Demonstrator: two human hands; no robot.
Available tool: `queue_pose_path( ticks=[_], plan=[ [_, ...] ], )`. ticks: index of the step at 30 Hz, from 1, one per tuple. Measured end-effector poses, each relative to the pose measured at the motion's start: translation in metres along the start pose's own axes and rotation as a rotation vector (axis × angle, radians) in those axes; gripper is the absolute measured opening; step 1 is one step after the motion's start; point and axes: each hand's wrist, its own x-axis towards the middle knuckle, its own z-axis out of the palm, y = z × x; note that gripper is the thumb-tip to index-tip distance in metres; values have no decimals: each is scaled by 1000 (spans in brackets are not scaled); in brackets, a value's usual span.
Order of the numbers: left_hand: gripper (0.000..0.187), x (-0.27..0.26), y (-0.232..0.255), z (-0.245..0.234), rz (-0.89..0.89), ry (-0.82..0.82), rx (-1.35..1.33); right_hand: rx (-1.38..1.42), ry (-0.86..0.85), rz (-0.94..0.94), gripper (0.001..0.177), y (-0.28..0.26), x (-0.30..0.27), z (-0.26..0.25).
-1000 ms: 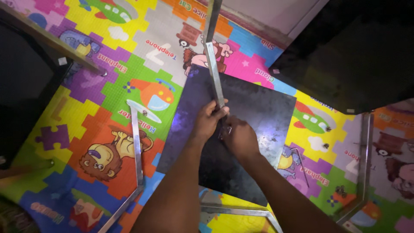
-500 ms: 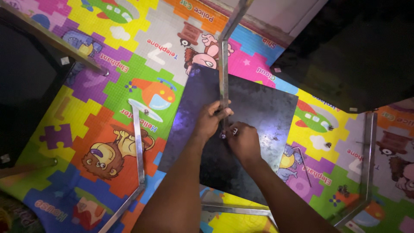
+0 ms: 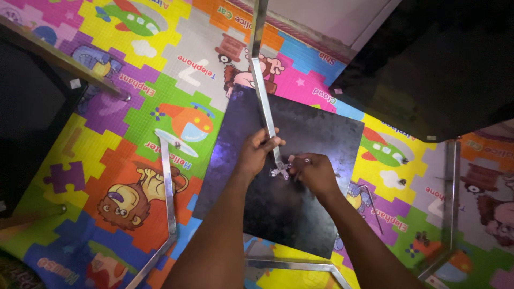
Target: The person assembles a metal-framed furniture piece on a colorful play mat. They connect metal rods at a central hub, attach black square panels to the frame, and tighten the joints by hand.
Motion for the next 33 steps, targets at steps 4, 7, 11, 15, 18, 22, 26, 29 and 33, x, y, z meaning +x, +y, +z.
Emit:
queue_pose_path(
  ticks=[4, 7, 11, 15, 18, 22, 26, 29, 33],
  plan=[
    [44, 5, 3, -5, 8, 8, 114, 137, 19, 37, 21, -4, 22, -3],
    [43, -2, -4, -4, -8, 38, 108, 56, 52, -18, 24, -21, 41, -7],
    [38, 0, -6, -5, 56, -12, 41, 0, 58, -122, 21, -58, 62, -10],
    [33, 2, 5, 2, -37, 92, 123, 26, 99, -55, 24, -89, 46, -5],
    [36, 6, 21, 10, -82, 137, -79, -4, 130, 63, 25, -110, 25, -5],
    [33, 23, 43, 16, -61, 167, -218, -82, 147, 3, 36, -116, 1, -8],
    [30, 45, 64, 20, -49, 182, -372, -82, 236, 64, 37, -79, -19, -24],
    [29, 63, 75, 13, -92, 150, -368, 61, 226, 102, 39, -26, -17, -41],
    [28, 91, 76, 8, -180, 132, -323, 55, 247, 296, 38, 49, 10, -54]
  ],
)
